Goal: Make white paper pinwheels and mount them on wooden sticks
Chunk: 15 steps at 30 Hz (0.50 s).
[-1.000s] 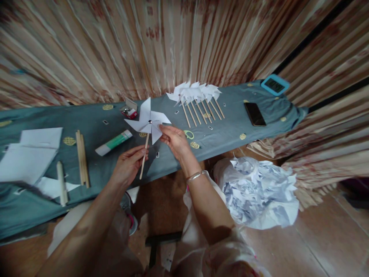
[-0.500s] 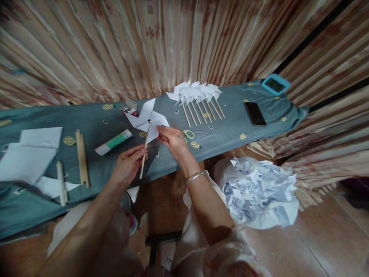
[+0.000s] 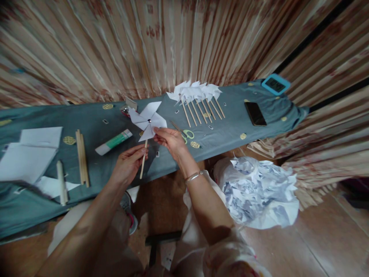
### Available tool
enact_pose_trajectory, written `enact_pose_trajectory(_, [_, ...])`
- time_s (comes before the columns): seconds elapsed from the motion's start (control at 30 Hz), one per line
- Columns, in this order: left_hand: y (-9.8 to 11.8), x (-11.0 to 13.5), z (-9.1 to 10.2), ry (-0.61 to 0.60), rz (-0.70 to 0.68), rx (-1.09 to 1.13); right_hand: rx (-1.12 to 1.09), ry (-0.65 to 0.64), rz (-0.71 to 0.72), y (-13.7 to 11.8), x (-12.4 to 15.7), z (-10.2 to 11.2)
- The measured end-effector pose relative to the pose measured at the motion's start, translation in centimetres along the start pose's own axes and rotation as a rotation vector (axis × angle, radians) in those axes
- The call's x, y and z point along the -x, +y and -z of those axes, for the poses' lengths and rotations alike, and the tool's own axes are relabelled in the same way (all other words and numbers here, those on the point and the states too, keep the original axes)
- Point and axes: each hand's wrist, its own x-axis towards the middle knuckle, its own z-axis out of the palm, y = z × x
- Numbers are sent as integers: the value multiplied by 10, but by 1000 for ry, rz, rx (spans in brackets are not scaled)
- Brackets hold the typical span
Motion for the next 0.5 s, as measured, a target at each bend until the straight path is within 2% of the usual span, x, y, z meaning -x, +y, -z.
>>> enact_pose_trajectory(0.5, [0,-1,2,-9,-3,-2,58,-49,0,4,0,-1])
